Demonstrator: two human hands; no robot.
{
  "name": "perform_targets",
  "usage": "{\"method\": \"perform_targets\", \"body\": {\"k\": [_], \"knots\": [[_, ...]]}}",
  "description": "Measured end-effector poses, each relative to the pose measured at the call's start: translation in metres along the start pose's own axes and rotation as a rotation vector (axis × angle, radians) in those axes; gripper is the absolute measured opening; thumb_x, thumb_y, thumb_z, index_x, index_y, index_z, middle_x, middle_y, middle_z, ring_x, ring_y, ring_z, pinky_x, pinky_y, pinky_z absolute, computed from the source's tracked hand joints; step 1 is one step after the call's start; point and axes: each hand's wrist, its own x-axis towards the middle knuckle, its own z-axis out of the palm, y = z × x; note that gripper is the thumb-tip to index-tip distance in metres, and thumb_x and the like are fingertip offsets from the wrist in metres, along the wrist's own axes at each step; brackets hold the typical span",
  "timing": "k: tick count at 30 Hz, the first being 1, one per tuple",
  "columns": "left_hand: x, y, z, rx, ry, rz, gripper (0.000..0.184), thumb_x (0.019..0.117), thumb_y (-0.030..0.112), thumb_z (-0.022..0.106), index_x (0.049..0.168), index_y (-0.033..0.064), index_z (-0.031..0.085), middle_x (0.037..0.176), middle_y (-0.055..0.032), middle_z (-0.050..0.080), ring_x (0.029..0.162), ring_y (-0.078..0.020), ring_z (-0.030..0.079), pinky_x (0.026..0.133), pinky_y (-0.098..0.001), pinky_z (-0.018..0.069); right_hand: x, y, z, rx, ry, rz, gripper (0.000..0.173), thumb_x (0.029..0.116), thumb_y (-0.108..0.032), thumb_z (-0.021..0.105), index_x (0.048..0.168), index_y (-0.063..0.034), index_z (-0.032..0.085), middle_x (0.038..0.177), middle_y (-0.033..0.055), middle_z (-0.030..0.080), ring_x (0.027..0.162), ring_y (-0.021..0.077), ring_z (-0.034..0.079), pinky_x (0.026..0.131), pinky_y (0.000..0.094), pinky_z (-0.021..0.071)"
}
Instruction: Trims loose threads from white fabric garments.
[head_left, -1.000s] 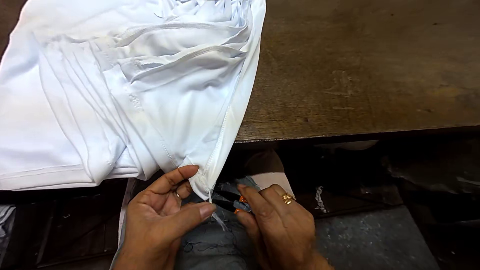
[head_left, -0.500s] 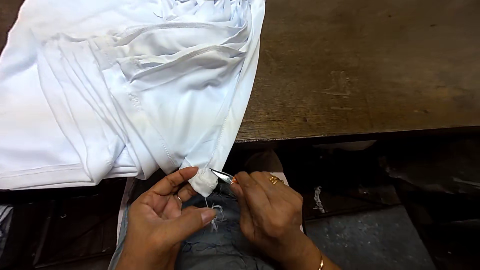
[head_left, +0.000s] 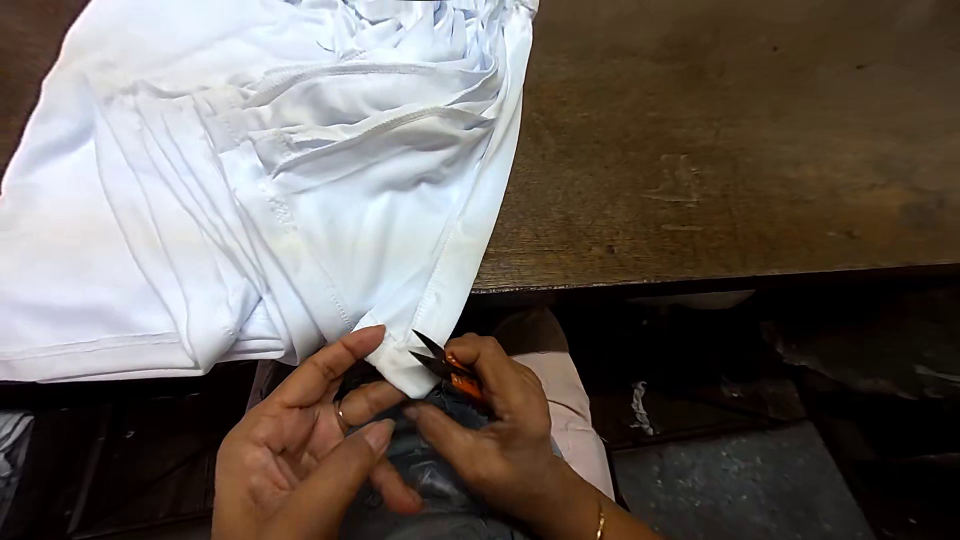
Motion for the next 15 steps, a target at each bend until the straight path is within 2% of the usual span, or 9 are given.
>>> {"method": "perform_targets", "body": {"k": [3, 6, 9, 12, 13, 15], "knots": [[0.0, -0.002, 0.004, 0.117, 0.032, 0.096, 0.049, 0.0932, -0.009, 0.055, 0.141, 0.0003, 0.054, 0.124, -0.0168, 0.069, 0.072, -0.0231, 0.074, 0.049, -0.0315, 0.0621, 0.01, -0.001, -0.002, 0.136, 0.016, -0.013, 0.013, 0.0866, 0.001, 0.067, 0.1, 0.0012, 0.069, 0.087, 0.0043, 0.066, 0.076, 0.007, 0.064, 0.065, 0.0203, 0.0565], [0.006, -0.004, 0.002, 0.264, 0.049, 0.228, 0.043, 0.0959, -0.003, 0.059, 0.139, 0.0047, 0.059, 0.128, -0.0122, 0.065, 0.076, -0.0238, 0.075, 0.051, -0.034, 0.0644, 0.011, -0.001, -0.013, 0.266, -0.022, 0.026, 0.012, 0.0891, 0.003, 0.067, 0.101, 0.0026, 0.069, 0.09, 0.0054, 0.066, 0.077, 0.0064, 0.063, 0.067, 0.0185, 0.056], [0.019, -0.008, -0.007, 0.57, 0.059, 0.432, 0.04, 0.0926, 0.007, 0.069, 0.132, 0.0058, 0.065, 0.118, -0.0059, 0.066, 0.077, -0.016, 0.072, 0.058, -0.0286, 0.0651, 0.009, 0.002, -0.029, 0.342, -0.107, 0.101, 0.011, 0.0912, 0.001, 0.067, 0.103, 0.0014, 0.068, 0.09, 0.0041, 0.067, 0.072, 0.0043, 0.061, 0.063, 0.0169, 0.0539], [0.037, -0.004, -0.017, 0.895, 0.044, 0.676, 0.025, 0.0906, 0.013, 0.071, 0.114, 0.0064, 0.075, 0.104, 0.0005, 0.065, 0.076, -0.001, 0.059, 0.063, -0.0138, 0.0514, 0.01, 0.003, -0.045, 0.373, -0.199, 0.143, 0.012, 0.0923, -0.001, 0.064, 0.104, 0.0004, 0.068, 0.087, 0.0026, 0.066, 0.07, 0.0032, 0.059, 0.061, 0.0162, 0.0523], [0.043, -0.001, -0.019, 0.941, 0.018, 0.723, 0.018, 0.0904, 0.014, 0.072, 0.107, 0.0078, 0.077, 0.106, -0.0004, 0.064, 0.078, -0.0004, 0.058, 0.066, -0.0133, 0.0493, 0.011, 0.003, -0.05, 0.391, -0.222, 0.163, 0.012, 0.093, -0.002, 0.063, 0.104, 0.0, 0.068, 0.086, 0.0026, 0.064, 0.069, 0.0033, 0.058, 0.06, 0.0161, 0.0514], [0.053, 0.009, -0.019, 0.971, -0.079, 0.767, 0.01, 0.0907, 0.017, 0.072, 0.096, 0.0109, 0.078, 0.117, -0.0026, 0.061, 0.092, -0.0047, 0.059, 0.077, -0.0178, 0.0516, 0.014, 0.004, -0.057, 0.426, -0.232, 0.196, 0.012, 0.0935, -0.004, 0.062, 0.104, -0.0017, 0.069, 0.081, 0.0014, 0.062, 0.066, 0.0021, 0.056, 0.058, 0.0151, 0.0487]]}}
